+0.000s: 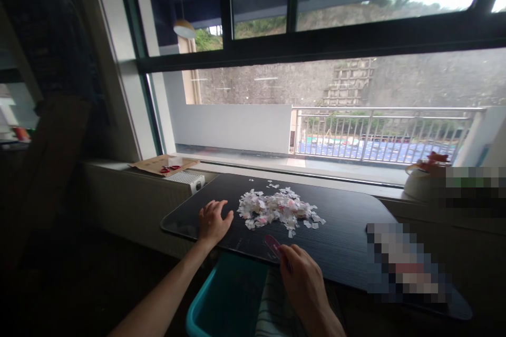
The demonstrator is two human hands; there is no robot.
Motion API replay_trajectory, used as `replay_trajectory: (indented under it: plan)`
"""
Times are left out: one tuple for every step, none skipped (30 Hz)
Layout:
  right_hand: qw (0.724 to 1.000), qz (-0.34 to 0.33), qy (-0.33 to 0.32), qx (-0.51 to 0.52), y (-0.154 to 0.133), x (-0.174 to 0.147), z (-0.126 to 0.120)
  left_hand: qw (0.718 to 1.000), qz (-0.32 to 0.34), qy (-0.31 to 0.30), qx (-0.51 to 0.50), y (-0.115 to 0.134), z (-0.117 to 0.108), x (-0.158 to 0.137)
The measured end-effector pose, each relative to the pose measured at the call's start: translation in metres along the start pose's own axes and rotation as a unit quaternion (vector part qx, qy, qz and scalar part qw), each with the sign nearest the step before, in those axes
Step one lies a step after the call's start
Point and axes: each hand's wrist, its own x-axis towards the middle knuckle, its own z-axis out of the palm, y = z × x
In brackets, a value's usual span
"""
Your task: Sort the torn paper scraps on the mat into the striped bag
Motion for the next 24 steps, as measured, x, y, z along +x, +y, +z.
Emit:
replay_trajectory:
  plan:
    - [1.000,-0.004,-0.012,0.012,0.000,0.000,0.000,1.000,-0.005,-0.003,-0.004,0.000,0.000,0.000]
    - [0.999,-0.005,-0.023,0.026,0.000,0.001,0.001,1.000,-0.009,-0.006,-0.008,0.000,0.000,0.000]
    - [0.999,-0.003,-0.029,0.037,0.001,0.001,0.001,1.000,-0.012,-0.008,-0.012,0.000,-0.001,0.000]
    - [0.999,0.004,-0.029,0.045,0.002,0.002,0.000,1.000,-0.015,-0.009,-0.016,0.000,-0.001,0.000]
    - [0.998,0.018,-0.022,0.047,0.003,0.003,0.000,1.000,-0.019,-0.009,-0.020,0.000,-0.002,0.001]
    - [0.998,0.037,-0.011,0.045,0.005,0.005,-0.001,0.999,-0.023,-0.008,-0.024,0.001,-0.002,0.001]
    - [0.998,0.057,0.000,0.040,0.007,0.006,-0.001,0.999,-0.026,-0.007,-0.028,0.001,-0.003,0.001]
    - [0.997,0.073,0.006,0.036,0.008,0.009,-0.001,0.999,-0.029,-0.005,-0.031,0.001,-0.003,0.001]
    - [0.996,0.084,0.005,0.036,0.009,0.011,-0.001,0.999,-0.031,-0.003,-0.034,0.001,-0.004,0.001]
    - [0.995,0.091,-0.002,0.041,0.010,0.013,-0.001,0.999,-0.032,-0.001,-0.037,0.001,-0.004,0.001]
    - [0.994,0.093,-0.014,0.050,0.010,0.015,0.000,0.999,-0.033,0.000,-0.039,0.001,-0.004,0.001]
    - [0.993,0.094,-0.027,0.062,0.009,0.016,0.000,0.999,-0.034,0.001,-0.041,0.001,-0.004,0.001]
    - [0.992,0.094,-0.041,0.075,0.009,0.017,0.001,0.998,-0.035,0.000,-0.043,0.001,-0.003,0.001]
    - [0.990,0.095,-0.053,0.087,0.008,0.018,0.001,0.998,-0.035,-0.001,-0.044,0.000,-0.003,0.001]
    - [0.989,0.099,-0.062,0.095,0.008,0.018,0.000,0.998,-0.035,-0.002,-0.046,0.000,-0.003,0.001]
    - [0.987,0.105,-0.066,0.100,0.008,0.017,-0.001,0.998,-0.036,-0.002,-0.047,0.000,-0.002,0.001]
    - [0.986,0.113,-0.064,0.102,0.008,0.016,-0.002,0.998,-0.036,-0.001,-0.047,-0.001,-0.002,0.001]
    - [0.985,0.123,-0.059,0.104,0.009,0.016,-0.004,0.998,-0.035,0.001,-0.047,-0.001,-0.001,0.001]
    - [0.984,0.132,-0.053,0.107,0.010,0.015,-0.006,0.998,-0.034,0.003,-0.047,-0.001,-0.001,0.001]
    - [0.983,0.138,-0.048,0.112,0.010,0.014,-0.008,0.998,-0.033,0.004,-0.047,-0.001,-0.001,0.001]
    - [0.982,0.140,-0.049,0.120,0.009,0.014,-0.009,0.998,-0.033,0.005,-0.048,-0.001,0.000,0.001]
    - [0.980,0.138,-0.056,0.129,0.009,0.014,-0.010,0.998,-0.033,0.004,-0.050,-0.001,0.000,0.001]
    - [0.979,0.135,-0.069,0.137,0.007,0.014,-0.010,0.998,-0.033,0.003,-0.051,-0.001,0.000,0.001]
    - [0.977,0.132,-0.084,0.142,0.006,0.014,-0.010,0.998,-0.035,0.001,-0.051,-0.001,-0.001,0.001]
